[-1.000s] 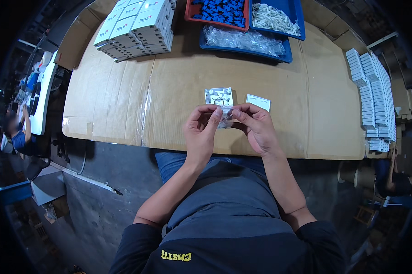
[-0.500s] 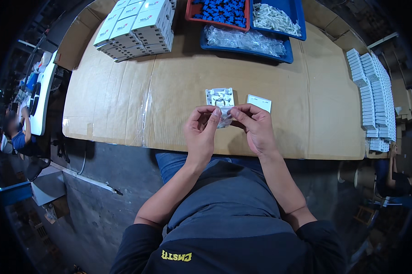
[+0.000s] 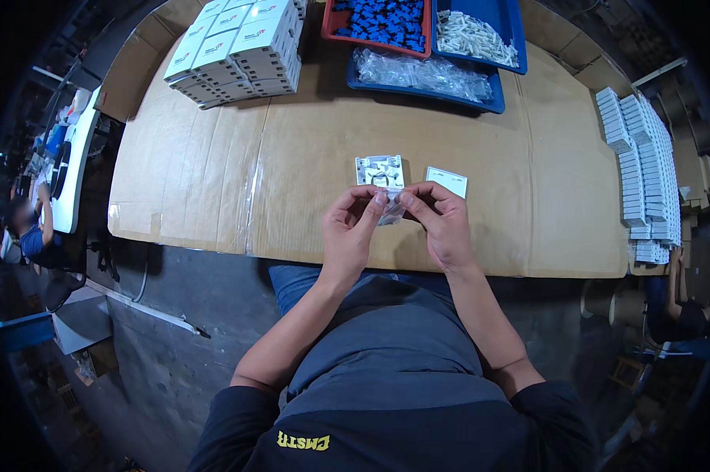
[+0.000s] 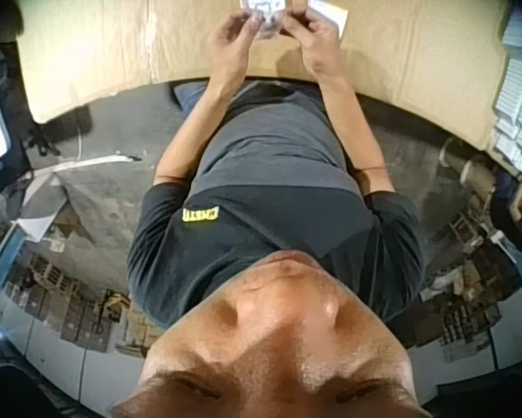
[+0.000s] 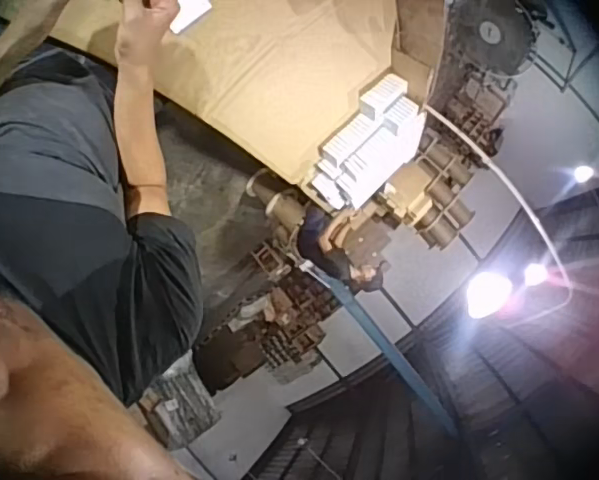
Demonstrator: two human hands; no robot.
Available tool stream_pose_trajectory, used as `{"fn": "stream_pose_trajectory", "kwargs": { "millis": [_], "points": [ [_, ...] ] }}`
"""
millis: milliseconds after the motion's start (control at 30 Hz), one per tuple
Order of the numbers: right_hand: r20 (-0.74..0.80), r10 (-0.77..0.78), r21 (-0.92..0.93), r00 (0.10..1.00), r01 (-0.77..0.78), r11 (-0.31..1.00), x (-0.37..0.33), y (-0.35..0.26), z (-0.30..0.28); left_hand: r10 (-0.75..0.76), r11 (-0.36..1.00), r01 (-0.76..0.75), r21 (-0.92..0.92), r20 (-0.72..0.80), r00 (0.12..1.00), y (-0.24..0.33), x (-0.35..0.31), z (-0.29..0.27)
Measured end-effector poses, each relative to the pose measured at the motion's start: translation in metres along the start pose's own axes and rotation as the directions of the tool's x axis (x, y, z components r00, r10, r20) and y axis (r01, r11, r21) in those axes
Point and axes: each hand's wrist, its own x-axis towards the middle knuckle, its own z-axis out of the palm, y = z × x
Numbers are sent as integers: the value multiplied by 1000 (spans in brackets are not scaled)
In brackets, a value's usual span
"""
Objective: Pack a small electrical or hardware component into a retail box along with small parts bags.
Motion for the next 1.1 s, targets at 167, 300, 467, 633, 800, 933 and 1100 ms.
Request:
{"fn": "stream_pose_trajectory", "kwargs": {
  "millis": [167,300,467,633,800,933,1100],
  "points": [
    [40,9,-25,999,-8,1000,1,-1,1,55,998,-55,28,3,998,2,1,1],
    [35,-15,-81,999,18,997,3,3,0,41,998,-42,47,20,999,3,1,1],
    [79,-23,-110,997,31,993,3,1,-1,-12,995,3,95,92,996,6,3,-4],
    [55,-30,-115,998,36,993,3,3,-1,16,985,-33,169,100,995,5,4,-6],
    [45,-24,-101,999,28,994,3,0,1,33,973,-54,225,98,995,7,4,-6],
    [56,-8,-123,998,15,992,2,0,0,54,961,-76,267,88,995,7,5,-6],
    [96,-32,-158,995,47,986,3,4,-2,88,949,-106,295,75,993,5,2,-6]
  ]
}}
